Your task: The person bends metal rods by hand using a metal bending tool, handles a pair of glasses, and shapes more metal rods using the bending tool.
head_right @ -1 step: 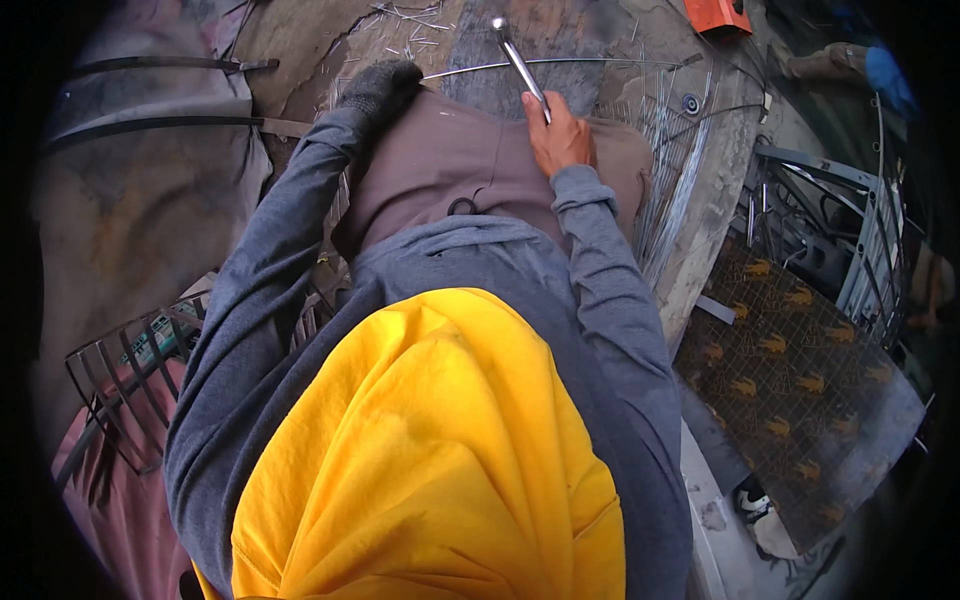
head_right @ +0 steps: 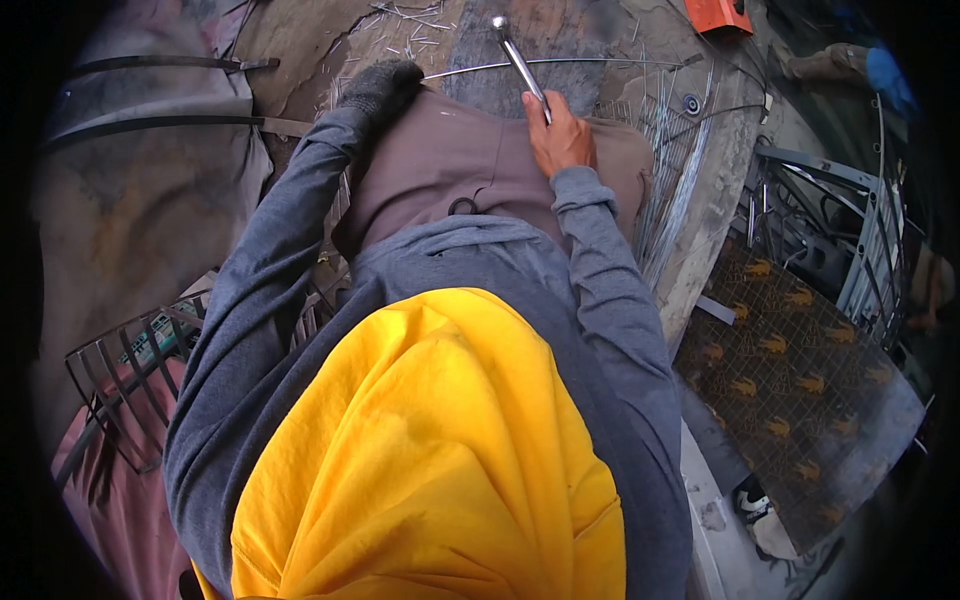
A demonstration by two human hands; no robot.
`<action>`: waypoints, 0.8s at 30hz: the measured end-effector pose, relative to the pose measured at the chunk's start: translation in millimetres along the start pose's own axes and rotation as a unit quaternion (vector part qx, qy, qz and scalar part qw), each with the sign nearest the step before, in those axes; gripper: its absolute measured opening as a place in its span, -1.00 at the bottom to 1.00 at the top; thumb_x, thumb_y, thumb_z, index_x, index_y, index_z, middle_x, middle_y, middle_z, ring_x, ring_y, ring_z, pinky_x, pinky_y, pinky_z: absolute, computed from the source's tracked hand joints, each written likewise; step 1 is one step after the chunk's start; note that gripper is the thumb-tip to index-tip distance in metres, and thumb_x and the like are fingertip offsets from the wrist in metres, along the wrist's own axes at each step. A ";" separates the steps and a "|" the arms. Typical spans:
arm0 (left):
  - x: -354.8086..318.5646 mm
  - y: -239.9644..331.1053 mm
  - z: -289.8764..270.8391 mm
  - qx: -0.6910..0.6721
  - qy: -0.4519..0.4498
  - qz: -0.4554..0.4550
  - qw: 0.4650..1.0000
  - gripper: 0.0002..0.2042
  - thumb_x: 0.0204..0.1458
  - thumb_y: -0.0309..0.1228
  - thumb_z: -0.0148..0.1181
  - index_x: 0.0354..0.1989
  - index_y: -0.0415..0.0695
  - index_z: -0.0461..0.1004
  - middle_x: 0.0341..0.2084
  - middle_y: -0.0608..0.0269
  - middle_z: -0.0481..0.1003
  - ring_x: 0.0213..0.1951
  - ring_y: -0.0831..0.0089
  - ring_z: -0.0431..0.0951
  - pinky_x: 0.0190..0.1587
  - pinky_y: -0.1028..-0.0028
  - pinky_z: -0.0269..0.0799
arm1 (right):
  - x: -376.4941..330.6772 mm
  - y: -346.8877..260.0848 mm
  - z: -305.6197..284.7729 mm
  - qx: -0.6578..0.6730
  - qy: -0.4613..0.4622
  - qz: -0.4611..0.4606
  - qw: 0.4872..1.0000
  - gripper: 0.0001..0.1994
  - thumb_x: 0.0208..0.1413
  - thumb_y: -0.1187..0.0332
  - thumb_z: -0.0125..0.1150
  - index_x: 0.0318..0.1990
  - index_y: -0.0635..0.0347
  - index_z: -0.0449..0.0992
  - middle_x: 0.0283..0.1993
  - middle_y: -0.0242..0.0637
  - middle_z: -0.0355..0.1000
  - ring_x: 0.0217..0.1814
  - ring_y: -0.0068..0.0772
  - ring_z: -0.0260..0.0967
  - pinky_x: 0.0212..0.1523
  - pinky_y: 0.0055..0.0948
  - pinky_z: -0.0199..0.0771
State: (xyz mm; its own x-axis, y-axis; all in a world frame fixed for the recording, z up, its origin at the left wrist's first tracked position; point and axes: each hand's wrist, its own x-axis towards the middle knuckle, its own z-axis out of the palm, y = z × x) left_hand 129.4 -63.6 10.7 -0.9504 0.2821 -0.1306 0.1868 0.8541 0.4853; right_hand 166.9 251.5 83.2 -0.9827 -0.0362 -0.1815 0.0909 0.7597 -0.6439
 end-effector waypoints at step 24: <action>-11.2 12.2 -23.4 -0.065 -0.077 -0.057 0.993 -0.64 0.09 -0.12 0.16 -0.04 -0.06 0.58 -0.12 0.04 0.58 -0.03 0.08 0.57 0.06 0.23 0.43 | -17.1 45.0 -32.3 -0.046 -0.030 0.064 0.996 -0.50 0.26 -0.15 -0.03 -0.10 0.16 0.49 -0.25 0.10 0.49 -0.14 0.25 0.43 -0.14 -0.05 0.38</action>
State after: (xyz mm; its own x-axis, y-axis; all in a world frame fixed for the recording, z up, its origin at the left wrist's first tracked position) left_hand 136.5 -66.6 38.4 -0.9125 0.2593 -0.3163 0.0372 0.8229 0.5669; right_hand 182.6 307.3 81.4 -0.9527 0.0284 -0.3026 0.1965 0.8173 -0.5417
